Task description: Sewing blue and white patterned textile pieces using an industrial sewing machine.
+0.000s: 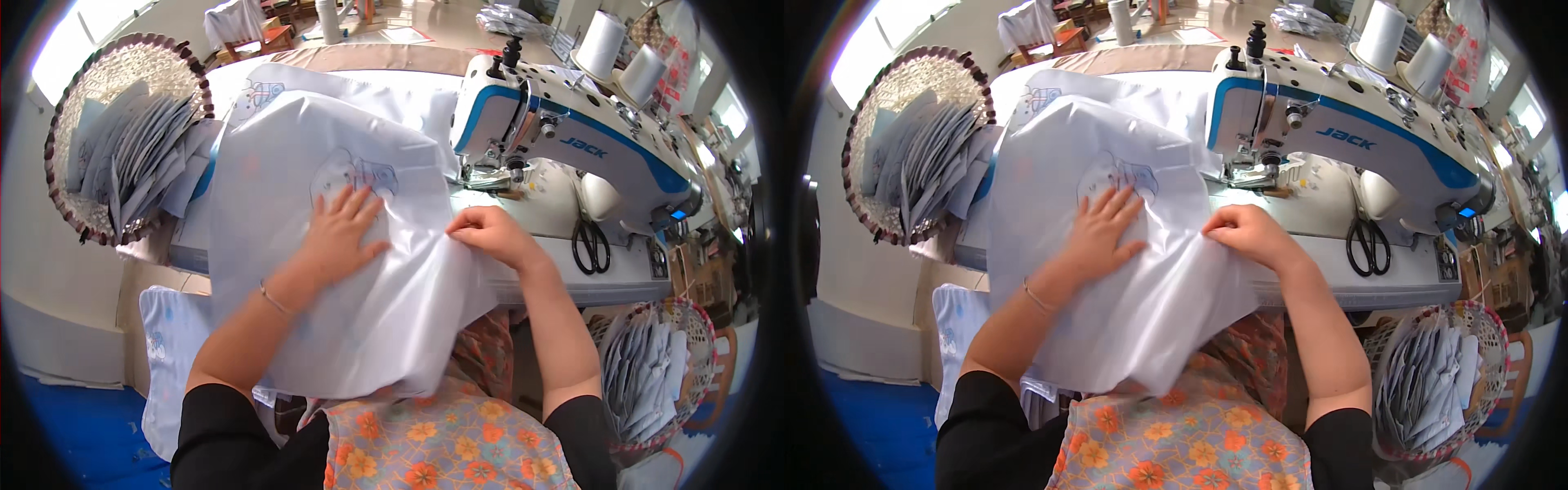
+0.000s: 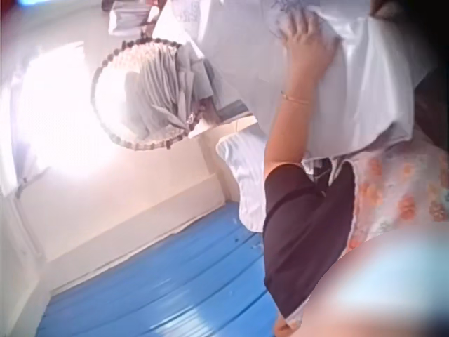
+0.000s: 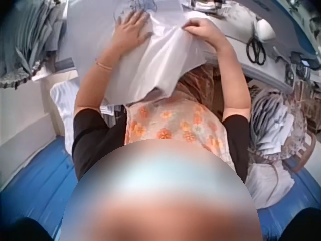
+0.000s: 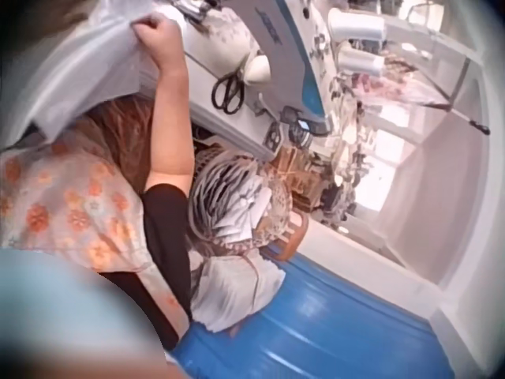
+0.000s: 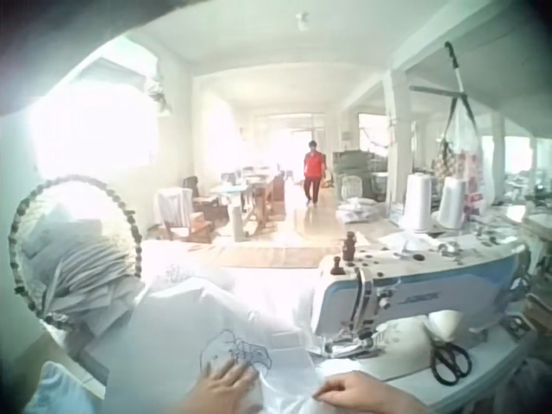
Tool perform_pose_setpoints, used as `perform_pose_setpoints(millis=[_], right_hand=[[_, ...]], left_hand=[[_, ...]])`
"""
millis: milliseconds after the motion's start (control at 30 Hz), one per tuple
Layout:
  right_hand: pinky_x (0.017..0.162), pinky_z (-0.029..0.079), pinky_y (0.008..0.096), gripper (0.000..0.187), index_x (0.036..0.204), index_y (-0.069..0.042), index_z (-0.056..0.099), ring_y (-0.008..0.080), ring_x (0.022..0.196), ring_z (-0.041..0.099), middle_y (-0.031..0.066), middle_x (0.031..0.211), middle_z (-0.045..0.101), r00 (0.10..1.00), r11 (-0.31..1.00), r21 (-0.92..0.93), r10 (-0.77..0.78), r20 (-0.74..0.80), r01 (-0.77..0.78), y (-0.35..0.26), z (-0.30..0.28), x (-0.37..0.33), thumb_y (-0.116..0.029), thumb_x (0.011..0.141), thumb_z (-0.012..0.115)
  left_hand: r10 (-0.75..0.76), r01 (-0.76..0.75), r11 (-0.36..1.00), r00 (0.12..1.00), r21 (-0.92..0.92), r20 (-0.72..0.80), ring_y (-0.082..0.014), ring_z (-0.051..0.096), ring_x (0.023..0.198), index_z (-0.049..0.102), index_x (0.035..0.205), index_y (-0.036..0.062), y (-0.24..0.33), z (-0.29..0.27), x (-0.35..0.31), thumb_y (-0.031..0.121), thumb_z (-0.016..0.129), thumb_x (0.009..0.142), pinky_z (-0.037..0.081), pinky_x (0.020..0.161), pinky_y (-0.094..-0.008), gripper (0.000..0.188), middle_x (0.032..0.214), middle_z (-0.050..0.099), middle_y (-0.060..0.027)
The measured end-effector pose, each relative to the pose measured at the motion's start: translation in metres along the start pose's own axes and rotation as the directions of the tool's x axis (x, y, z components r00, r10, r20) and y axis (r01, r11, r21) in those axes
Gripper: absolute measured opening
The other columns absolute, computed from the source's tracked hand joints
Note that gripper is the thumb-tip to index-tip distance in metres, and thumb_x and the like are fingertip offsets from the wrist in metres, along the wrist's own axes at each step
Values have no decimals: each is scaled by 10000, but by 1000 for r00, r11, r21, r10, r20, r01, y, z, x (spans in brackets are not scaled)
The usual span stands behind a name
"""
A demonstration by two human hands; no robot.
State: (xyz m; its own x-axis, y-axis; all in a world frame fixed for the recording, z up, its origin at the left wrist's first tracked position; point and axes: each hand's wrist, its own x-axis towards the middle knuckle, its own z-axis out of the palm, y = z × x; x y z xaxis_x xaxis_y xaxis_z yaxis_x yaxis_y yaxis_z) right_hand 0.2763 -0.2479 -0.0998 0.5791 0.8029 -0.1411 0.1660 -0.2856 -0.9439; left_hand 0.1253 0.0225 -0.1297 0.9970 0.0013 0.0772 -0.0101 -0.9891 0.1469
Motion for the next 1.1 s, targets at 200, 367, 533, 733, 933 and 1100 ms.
perform_pose_setpoints(millis=[200, 367, 533, 733, 933, 1100], right_hand=[[1055, 446, 414, 338, 1176, -75, 730, 321, 1226, 590, 190, 1284, 647, 915, 771, -599, -374, -149, 217, -55, 9, -58, -256, 890, 727], [1156, 335, 552, 621, 1395, -130, 606, 444, 1396, 434, 214, 1543, 450, 931, 525, -812, -360, 57, 253, 14, 65, -58, -384, 852, 769], [1133, 349, 553, 500, 1214, -40, 682, 438, 1356, 475, 219, 1410, 569, 831, 664, -660, -546, -105, 353, 35, 92, -19, -297, 799, 793], [846, 579, 394, 239, 1099, -50, 703, 299, 977, 707, 135, 1101, 710, 589, 790, -538, -593, -548, 295, 64, -3, -127, -64, 861, 729], [825, 550, 319, 201, 1100, -16, 730, 220, 944, 713, 137, 1026, 745, 7, 751, -72, -89, -996, -657, 134, -130, -405, -101, 918, 716], [928, 542, 442, 433, 1235, -84, 697, 354, 1047, 684, 165, 1186, 695, 95, 438, -148, -142, -985, -887, 206, -159, -432, -240, 842, 788]], left_hand=[[16, -14, 997, 1000, 80, -19, -332, 277, 1541, 428, 1563, 153, -66, -7, 58, 575, 567, 951, 216, 1223, -617, 756, 1655, 337, -138], [-79, 83, 991, 996, 103, -40, -374, 439, 1427, 593, 1406, 84, -78, -27, 67, 424, 623, 944, 302, 1192, -558, 574, 1524, 500, -178], [271, -307, 917, 948, -253, -169, -442, 530, 1313, 659, 1253, -20, 55, -33, 40, 129, 569, 948, 352, 1168, -508, 351, 1405, 594, -206], [221, -222, 974, 975, 44, 27, -409, 304, 1515, 487, 1508, 37, 40, 0, 23, 221, 564, 932, 184, 1250, -546, 609, 1639, 356, -173], [368, -368, 926, 930, 78, 24, -424, 356, 1479, 485, 1488, 12, 40, 0, 41, 140, 561, 946, 234, 1234, -530, 562, 1600, 395, -214], [264, -268, 959, 963, -95, -51, -449, 435, 1405, 531, 1372, -58, 57, 26, 51, 86, 558, 964, 330, 1182, -516, 433, 1500, 480, -267]])
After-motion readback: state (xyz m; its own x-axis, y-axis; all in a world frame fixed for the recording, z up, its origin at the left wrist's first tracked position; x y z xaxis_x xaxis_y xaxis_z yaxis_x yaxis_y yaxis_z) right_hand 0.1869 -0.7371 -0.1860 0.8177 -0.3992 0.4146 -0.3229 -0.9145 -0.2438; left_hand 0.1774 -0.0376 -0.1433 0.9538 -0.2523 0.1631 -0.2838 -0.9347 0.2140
